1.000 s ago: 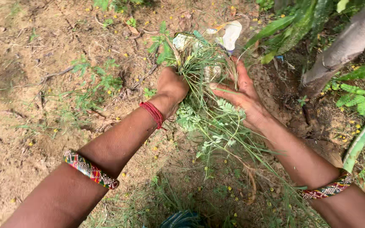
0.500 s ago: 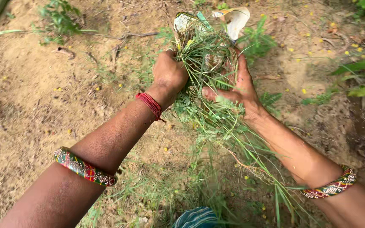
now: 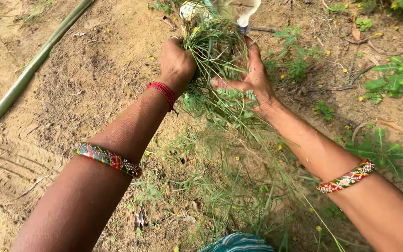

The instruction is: The person clears grass and digs a basin in the soil around the base of a tree using a hand tool and their hands before adding water from a hose.

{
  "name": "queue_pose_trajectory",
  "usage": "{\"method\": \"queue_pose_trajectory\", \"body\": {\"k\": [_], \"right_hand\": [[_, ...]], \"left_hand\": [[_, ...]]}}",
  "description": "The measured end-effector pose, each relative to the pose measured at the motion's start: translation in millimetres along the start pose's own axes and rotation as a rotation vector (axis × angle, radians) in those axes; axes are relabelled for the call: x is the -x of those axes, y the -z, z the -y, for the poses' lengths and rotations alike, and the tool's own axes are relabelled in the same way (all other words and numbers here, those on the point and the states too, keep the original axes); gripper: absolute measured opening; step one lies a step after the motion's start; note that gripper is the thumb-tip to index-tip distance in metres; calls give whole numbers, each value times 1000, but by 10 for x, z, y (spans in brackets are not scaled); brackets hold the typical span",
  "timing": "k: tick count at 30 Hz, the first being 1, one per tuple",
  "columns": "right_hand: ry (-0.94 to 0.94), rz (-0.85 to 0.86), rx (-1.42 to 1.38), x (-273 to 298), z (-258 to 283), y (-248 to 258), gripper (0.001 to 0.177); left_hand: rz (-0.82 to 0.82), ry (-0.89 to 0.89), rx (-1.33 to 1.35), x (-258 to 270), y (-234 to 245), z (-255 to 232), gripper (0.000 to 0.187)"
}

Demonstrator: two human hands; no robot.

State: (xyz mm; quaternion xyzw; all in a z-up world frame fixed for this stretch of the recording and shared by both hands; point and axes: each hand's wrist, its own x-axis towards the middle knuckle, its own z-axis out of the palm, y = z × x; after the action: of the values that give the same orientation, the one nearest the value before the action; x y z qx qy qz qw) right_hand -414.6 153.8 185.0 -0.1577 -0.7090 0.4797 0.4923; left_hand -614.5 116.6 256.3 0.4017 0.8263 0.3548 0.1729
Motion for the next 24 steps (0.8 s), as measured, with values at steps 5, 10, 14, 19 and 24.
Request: {"method": "queue_pose_trajectory", "body": {"k": [5,10,14,19,24], "right_hand": [[-603,-126,-529,-342,5,-423,110],[-568,50,583,-363,352,-378,58],[-238,-39,589,-160,522,-224,31],[-423,-76,386,72,670,-10,26],[-374,-20,393,238,635,41,22]], "left_hand": [[56,54,-185,-423,221,496,50],[152,119,-611,-458,405,466,58],[-177,73,-751,-562,419,333,38],[-213,66,-968,-634,639,466,43],[-66,110,-1018,-535,549,512,48]]}}
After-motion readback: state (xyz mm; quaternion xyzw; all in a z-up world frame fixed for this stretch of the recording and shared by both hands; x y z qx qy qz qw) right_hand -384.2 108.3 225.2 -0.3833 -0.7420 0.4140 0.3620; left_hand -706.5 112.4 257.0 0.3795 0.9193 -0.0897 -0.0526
